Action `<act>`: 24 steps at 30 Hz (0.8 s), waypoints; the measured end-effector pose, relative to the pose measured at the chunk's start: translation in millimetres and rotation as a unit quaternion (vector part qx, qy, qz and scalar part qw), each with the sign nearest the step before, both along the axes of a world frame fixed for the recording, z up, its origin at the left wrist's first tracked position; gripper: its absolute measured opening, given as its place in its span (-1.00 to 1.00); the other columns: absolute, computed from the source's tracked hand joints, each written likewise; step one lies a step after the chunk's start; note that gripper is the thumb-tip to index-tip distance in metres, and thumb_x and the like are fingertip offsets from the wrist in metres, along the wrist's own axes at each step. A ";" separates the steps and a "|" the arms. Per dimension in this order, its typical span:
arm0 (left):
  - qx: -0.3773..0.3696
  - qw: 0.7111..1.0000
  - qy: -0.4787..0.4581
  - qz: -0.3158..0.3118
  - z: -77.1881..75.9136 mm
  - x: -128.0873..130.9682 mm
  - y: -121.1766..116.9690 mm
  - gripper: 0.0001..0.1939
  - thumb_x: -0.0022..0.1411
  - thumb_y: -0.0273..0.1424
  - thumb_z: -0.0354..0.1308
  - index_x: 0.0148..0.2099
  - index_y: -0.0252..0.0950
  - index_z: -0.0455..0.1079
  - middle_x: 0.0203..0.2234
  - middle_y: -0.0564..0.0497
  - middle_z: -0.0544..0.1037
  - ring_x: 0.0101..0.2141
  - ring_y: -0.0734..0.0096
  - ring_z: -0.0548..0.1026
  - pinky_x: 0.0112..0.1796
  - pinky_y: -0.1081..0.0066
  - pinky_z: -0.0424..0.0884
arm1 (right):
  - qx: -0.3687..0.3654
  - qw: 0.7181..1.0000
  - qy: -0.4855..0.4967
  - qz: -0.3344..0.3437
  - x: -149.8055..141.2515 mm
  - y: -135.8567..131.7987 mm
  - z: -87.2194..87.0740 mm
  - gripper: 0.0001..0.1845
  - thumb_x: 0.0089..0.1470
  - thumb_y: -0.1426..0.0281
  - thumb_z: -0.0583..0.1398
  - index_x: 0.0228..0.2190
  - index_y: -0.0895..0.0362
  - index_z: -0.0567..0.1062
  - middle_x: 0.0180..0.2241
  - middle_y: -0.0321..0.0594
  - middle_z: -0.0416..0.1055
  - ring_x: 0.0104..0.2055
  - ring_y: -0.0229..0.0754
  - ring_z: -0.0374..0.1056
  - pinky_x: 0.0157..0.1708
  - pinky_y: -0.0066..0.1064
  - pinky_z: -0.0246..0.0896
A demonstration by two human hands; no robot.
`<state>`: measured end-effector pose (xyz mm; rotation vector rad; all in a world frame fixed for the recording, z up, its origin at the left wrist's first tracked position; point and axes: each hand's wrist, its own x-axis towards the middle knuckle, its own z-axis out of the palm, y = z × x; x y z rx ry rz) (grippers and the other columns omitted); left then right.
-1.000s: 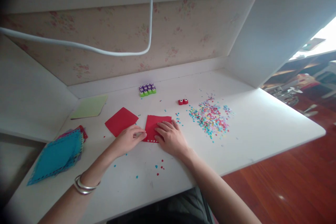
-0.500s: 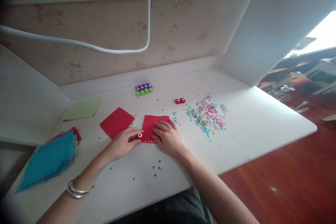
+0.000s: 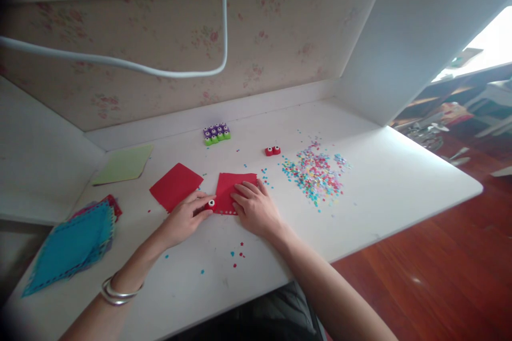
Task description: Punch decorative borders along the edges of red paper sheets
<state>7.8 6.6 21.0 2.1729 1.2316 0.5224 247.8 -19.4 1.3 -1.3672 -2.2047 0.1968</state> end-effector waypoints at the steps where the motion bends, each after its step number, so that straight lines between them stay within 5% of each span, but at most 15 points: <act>1: 0.002 1.000 0.001 0.005 -0.2 -0.6 0.4 -0.66 0.31 -0.39 0.12 0.12 -0.22 0.43 -0.08 -0.07 0.45 -0.08 0.30 0.47 0.01 0.29 0.41 | 0.000 1.000 0.000 -0.002 0.0 0.2 -0.2 -0.68 0.25 0.37 0.11 0.01 -0.01 0.51 0.11 -0.23 0.41 0.18 0.00 0.25 0.28 0.03 -0.15; 13: 0.004 0.991 -0.061 0.119 3.1 -25.4 -13.5 -0.69 0.29 -0.25 0.14 0.05 -0.20 0.45 -0.12 -0.04 0.54 -0.24 0.34 0.56 -0.21 0.37 0.53 | 0.003 0.999 0.037 0.017 4.3 2.1 -1.8 -0.68 0.21 0.42 0.15 -0.02 0.00 0.52 0.07 -0.20 0.45 0.16 0.02 0.28 0.28 0.09 -0.14; 17: 0.012 0.981 -0.113 0.160 4.2 -18.9 -26.2 -0.65 0.25 -0.26 0.21 0.06 -0.20 0.41 -0.16 -0.02 0.59 -0.28 0.35 0.59 -0.22 0.37 0.56 | 0.003 0.991 0.131 0.026 1.8 -1.6 11.0 -0.71 0.25 0.39 0.11 -0.04 0.07 0.52 -0.03 -0.13 0.51 0.07 -0.04 0.34 0.19 -0.04 0.11; 24: 0.075 0.986 -0.127 0.076 8.3 20.9 -43.5 -0.68 0.30 -0.33 0.18 0.10 -0.17 0.38 -0.13 -0.03 0.56 -0.26 0.35 0.57 -0.19 0.36 0.55 | -0.163 0.936 0.297 0.092 -22.4 -26.5 28.8 -0.61 0.21 0.30 0.19 0.07 0.02 0.41 -0.03 -0.13 0.48 -0.08 -0.14 0.45 -0.11 -0.30 0.41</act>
